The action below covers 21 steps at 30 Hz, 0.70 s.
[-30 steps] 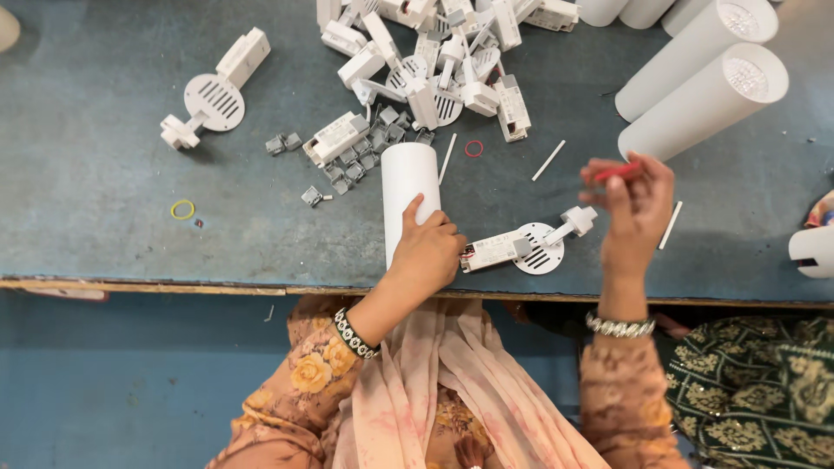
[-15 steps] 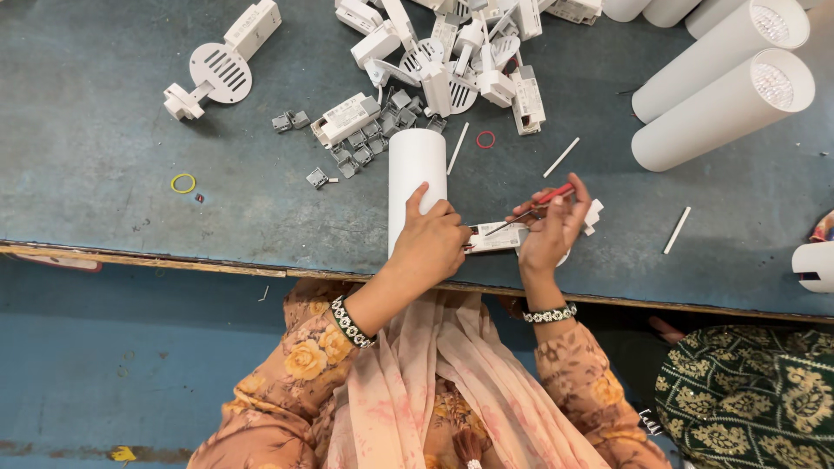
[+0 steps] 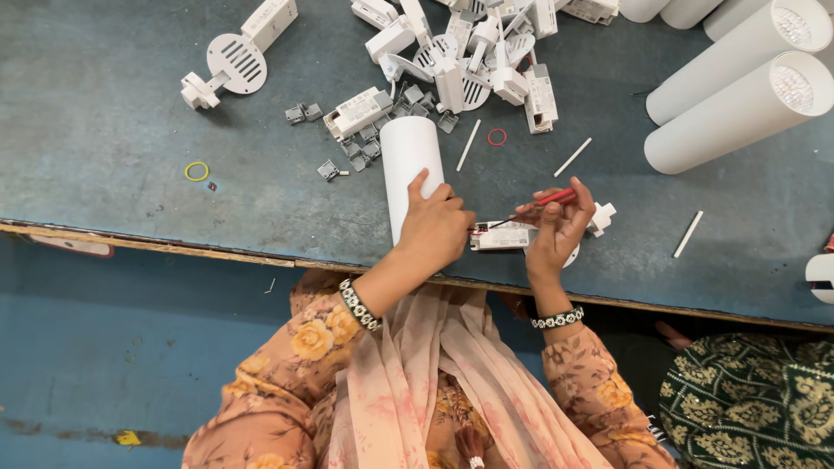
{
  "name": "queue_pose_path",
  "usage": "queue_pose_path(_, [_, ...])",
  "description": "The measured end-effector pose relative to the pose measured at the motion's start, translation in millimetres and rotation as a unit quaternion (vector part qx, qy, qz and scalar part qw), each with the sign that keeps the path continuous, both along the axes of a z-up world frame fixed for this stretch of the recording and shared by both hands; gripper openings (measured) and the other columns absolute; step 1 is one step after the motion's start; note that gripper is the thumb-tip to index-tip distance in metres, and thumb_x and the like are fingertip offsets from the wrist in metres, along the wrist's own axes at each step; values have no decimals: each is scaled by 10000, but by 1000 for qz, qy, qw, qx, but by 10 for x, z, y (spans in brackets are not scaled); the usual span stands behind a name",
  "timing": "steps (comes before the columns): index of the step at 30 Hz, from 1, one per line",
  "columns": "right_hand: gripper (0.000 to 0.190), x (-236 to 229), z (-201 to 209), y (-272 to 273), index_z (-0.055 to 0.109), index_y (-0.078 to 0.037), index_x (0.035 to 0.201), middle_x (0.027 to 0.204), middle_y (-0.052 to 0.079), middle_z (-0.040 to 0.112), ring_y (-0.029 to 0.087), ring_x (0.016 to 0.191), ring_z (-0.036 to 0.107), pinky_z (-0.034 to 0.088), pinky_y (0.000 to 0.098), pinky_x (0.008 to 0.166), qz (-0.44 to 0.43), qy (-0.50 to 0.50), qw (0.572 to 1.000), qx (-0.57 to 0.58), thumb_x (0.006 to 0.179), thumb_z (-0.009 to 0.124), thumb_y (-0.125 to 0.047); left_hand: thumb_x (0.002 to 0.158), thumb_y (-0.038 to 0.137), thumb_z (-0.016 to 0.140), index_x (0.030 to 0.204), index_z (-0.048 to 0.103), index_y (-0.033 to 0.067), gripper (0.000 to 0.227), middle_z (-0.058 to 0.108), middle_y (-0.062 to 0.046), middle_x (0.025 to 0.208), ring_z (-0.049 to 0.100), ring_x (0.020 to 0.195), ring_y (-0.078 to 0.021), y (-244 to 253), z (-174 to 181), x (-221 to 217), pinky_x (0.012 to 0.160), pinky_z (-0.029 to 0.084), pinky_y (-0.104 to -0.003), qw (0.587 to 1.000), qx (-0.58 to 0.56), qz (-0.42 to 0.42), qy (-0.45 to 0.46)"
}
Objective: The person assembles white cylindrical light fixtures by inserting internal components into the cylinder and securing them with a screwdriver. They handle multiple parts, including the cylinder, internal mechanisms, and small fasteners, and place completed units aside.
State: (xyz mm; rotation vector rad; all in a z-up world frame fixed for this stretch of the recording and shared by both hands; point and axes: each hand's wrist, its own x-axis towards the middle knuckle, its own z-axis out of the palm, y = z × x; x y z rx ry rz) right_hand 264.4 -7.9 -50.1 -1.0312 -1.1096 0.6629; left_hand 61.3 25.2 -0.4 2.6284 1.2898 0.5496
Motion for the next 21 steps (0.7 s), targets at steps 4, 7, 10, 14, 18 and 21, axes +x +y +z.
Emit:
queue_pose_path(4, [491,-9,10,0,326,-103,1525,1148,126,594,187,901,686,641,343,786,3,-35,999,13,1140,532,-328,717,116,729,768,800,174,104,660,9,746,603,1013,-196,10,-1,153,1204,176,-603,998,-9,12,63])
queue_pose_path(7, [485,-1,11,-16,329,-94,1520,1152,134,599,186,923,683,638,347,832,8,-61,998,24,1145,527,-329,722,127,731,749,798,171,85,661,0,749,605,1019,-200,11,-8,184,1197,171,-604,997,-3,19,74])
queue_pose_path(10, [474,-20,-4,-26,330,-92,1518,1148,139,600,185,923,677,630,350,848,23,-70,997,38,1149,524,-316,710,114,722,771,801,166,112,658,-10,747,607,1006,-202,-2,-23,138,1192,173,-605,999,8,23,48])
queue_pose_path(14, [436,-63,-17,-21,344,-103,1510,1158,149,601,188,934,665,632,358,854,39,-92,994,46,1151,519,-277,741,111,711,780,799,153,105,657,-15,748,607,1005,-205,-11,-31,120,1196,174,-614,999,19,27,29])
queue_pose_path(18, [384,-120,8,-27,372,-113,1490,1151,146,605,182,931,659,624,350,846,46,-143,986,70,1148,512,-216,746,104,701,782,799,154,116,658,-16,733,607,990,-210,-12,-28,149,1192,174,-625,999,15,28,40])
queue_pose_path(21, [352,-117,64,-27,409,-108,1460,1143,149,585,188,920,657,627,344,836,48,-181,978,95,1132,521,-166,758,110,697,778,797,155,112,660,-13,728,607,992,-211,-2,-19,188,1191,181,-626,998,13,28,47])
